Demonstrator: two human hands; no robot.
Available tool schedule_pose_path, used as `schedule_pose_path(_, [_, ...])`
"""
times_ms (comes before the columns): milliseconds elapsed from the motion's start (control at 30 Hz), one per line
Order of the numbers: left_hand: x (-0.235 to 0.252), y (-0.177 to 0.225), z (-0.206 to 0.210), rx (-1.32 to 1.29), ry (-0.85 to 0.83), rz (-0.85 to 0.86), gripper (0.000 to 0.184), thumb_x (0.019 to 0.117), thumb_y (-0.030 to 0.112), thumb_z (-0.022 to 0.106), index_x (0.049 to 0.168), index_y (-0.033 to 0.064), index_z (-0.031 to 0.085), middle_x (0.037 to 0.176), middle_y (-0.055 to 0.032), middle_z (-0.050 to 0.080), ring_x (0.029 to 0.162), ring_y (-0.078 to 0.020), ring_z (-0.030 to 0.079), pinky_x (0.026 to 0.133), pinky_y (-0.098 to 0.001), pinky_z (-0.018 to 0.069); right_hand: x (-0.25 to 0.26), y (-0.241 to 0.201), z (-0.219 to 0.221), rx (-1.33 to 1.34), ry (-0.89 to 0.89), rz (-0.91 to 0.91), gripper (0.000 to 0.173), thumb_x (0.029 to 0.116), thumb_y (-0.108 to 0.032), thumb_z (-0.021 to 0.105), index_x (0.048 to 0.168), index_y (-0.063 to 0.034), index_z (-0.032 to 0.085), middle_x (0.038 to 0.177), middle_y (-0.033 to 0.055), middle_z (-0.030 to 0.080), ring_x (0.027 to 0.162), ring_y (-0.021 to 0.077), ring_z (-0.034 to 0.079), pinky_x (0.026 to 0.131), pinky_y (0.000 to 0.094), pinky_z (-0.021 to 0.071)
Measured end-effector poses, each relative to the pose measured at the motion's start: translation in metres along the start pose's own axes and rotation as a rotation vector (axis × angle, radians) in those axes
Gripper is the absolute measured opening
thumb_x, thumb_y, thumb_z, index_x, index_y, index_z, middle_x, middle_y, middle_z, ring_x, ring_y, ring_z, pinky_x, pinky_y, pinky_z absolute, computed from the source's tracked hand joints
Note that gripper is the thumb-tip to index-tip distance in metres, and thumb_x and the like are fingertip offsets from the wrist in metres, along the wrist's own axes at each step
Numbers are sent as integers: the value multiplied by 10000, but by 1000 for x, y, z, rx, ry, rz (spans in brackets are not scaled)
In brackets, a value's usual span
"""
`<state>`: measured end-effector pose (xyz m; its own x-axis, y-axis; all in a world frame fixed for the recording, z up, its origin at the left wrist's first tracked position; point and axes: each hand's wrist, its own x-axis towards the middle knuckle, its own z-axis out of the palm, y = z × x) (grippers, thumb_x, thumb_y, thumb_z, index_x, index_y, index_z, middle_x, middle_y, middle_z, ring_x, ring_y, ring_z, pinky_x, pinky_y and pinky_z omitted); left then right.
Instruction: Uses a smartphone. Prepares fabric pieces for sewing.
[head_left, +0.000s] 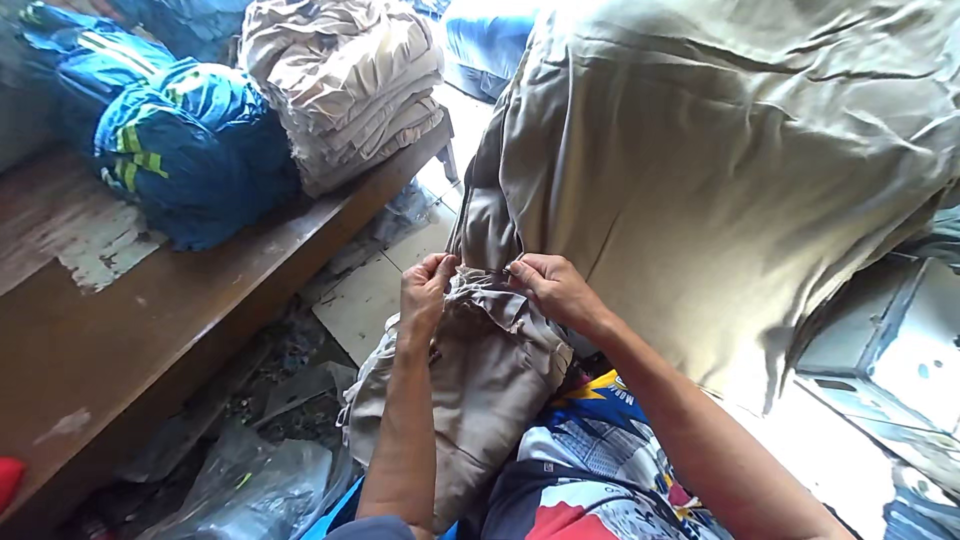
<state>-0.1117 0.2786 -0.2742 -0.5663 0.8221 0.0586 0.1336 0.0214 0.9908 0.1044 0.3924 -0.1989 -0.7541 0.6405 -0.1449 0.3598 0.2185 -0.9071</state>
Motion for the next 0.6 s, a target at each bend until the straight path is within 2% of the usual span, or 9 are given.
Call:
schedule_pose_path(133, [-18,6,0,-57,12,-28,179,1036,211,625,1033,81,748,811,-34,678,633,-121,586,606,-286,523,0,-6,7,66,-39,-48,377,1100,-359,450,946,-113,691,675,24,559,543,146,494,503,327,421])
schedule_pose_path(233, [-21,3,9,-203,-5,-115,237,1066,241,564,1000,81,727,790,-26,638,663,-122,579,658,-303,535,2,-9,14,49,-46,-53,382,1101,-367,446,946,-119,691,691,23,577,556,145,513,520,332,440])
schedule_pose_path(300, [-20,4,14,-349,-36,-160,300,1091,290,486,941,112,675,769,8,594,680,-103,563,690,-298,533,3,-6,17,37,-39,-53,387,1103,-364,439,949,-116,693,694,24,580,560,147,518,525,336,446])
schedule_pose_path(367, [-18,6,17,-398,-63,-171,367,1093,406,440,948,145,651,783,24,588,701,-94,569,708,-297,538,2,-3,17,36,-43,-44,387,1104,-358,438,950,-111,692,695,27,576,565,150,518,533,340,449])
schedule_pose_path(433, [-17,6,17,-322,-73,-132,377,1081,461,456,950,159,642,781,28,569,690,-91,551,686,-289,525,1,-1,16,33,-49,-32,380,1103,-352,442,940,-111,688,682,26,570,564,146,521,533,337,452])
schedule_pose_path(533, [-19,6,15,-137,-70,-32,274,1071,348,544,950,129,656,787,-12,582,659,-130,544,633,-309,502,0,-1,18,36,-60,-46,385,1103,-351,442,927,-109,684,672,22,567,571,143,527,542,332,456])
schedule_pose_path(600, [-23,8,10,-75,-81,14,245,1074,302,547,947,119,650,805,-24,586,668,-146,552,631,-322,508,0,-3,21,42,-67,-57,394,1103,-357,441,911,-109,680,665,17,554,577,140,522,554,332,450])
